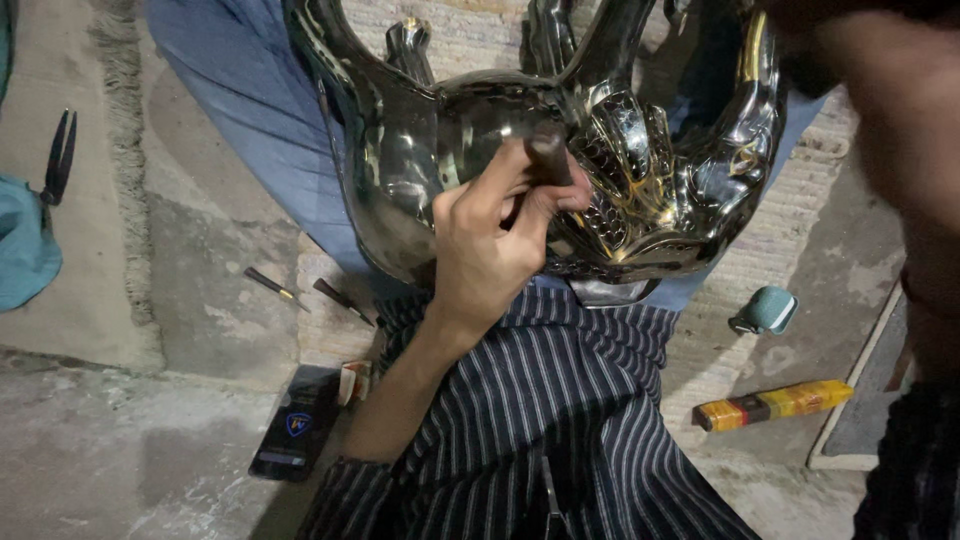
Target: The person holds a polished metal elephant figurine on their lap and uses a chisel and hammer to carve or refine details on its surface. They repeatedly reposition the chisel and strike it with the hammer while rotating the figurine to access different areas.
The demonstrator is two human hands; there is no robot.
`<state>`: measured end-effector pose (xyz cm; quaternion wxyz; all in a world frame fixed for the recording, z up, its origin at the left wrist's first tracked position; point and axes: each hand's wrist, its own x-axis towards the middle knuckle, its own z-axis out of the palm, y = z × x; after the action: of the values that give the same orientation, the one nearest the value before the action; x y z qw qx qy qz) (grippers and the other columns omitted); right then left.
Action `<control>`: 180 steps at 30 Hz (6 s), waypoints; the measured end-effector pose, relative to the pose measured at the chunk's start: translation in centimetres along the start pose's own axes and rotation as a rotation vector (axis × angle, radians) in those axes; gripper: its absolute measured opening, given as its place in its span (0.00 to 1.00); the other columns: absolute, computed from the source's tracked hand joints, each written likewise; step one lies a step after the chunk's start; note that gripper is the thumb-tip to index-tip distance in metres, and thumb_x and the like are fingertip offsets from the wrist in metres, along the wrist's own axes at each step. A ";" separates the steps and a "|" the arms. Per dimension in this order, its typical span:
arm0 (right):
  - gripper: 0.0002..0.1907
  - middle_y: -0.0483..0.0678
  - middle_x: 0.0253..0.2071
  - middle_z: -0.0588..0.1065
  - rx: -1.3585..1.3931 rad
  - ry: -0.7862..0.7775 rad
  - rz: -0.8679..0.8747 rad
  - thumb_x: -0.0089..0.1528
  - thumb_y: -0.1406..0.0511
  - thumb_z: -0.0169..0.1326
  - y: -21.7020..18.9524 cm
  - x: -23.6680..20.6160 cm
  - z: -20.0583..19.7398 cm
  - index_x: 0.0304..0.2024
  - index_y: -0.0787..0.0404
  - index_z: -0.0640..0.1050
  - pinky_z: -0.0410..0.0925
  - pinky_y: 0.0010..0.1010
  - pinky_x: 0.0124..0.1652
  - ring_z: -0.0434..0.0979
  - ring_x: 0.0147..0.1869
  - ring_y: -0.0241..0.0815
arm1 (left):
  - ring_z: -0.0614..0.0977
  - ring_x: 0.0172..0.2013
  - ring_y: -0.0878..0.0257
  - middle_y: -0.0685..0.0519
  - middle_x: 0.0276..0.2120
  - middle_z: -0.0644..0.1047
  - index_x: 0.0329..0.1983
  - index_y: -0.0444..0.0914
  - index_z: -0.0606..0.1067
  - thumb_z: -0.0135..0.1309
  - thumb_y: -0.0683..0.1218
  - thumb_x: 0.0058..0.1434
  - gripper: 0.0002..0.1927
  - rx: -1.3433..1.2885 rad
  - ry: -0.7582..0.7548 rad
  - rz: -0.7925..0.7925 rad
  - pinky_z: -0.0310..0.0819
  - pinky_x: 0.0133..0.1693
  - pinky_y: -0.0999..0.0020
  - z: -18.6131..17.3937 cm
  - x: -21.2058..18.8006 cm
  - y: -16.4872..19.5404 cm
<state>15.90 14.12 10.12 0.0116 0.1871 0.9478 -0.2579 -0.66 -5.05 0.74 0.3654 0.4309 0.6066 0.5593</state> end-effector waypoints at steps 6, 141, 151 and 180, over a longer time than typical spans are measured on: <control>0.12 0.58 0.50 0.76 0.169 0.061 -0.048 0.69 0.76 0.51 0.8 -1.3 0.2 0.56 0.69 0.72 0.75 0.38 0.55 0.79 0.58 0.49 | 0.89 0.42 0.64 0.51 0.44 0.85 0.51 0.36 0.77 0.53 0.34 0.70 0.09 0.035 -0.062 0.084 0.87 0.46 0.73 -0.4 0.2 -0.7; 0.31 0.61 0.52 0.77 -0.229 0.139 -0.015 0.61 0.73 0.61 1.0 -2.1 0.7 0.67 0.65 0.69 0.76 0.40 0.50 0.82 0.51 0.55 | 0.89 0.41 0.66 0.53 0.39 0.85 0.47 0.35 0.76 0.52 0.33 0.69 0.07 0.024 0.002 -0.033 0.84 0.38 0.75 0.1 -0.7 0.5; 0.18 0.57 0.53 0.77 -0.216 0.174 0.049 0.69 0.74 0.55 -0.5 -4.0 1.8 0.61 0.61 0.73 0.74 0.38 0.55 0.79 0.56 0.48 | 0.87 0.31 0.68 0.52 0.36 0.86 0.44 0.33 0.77 0.53 0.33 0.67 0.06 0.100 0.059 -0.033 0.77 0.29 0.75 0.3 -0.8 0.2; 0.13 0.43 0.39 0.72 0.075 0.862 0.436 0.76 0.70 0.58 -3.1 -11.1 9.8 0.59 0.58 0.70 0.68 0.28 0.41 0.73 0.39 0.36 | 0.88 0.41 0.60 0.49 0.45 0.84 0.55 0.41 0.79 0.57 0.36 0.64 0.16 0.105 -0.628 0.526 0.87 0.44 0.68 -1.7 4.1 -3.1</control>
<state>24.33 2.92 4.41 -0.3353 0.4713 0.7951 -0.1823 -4.08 -1.84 -1.95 0.3550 0.7388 0.3626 0.4434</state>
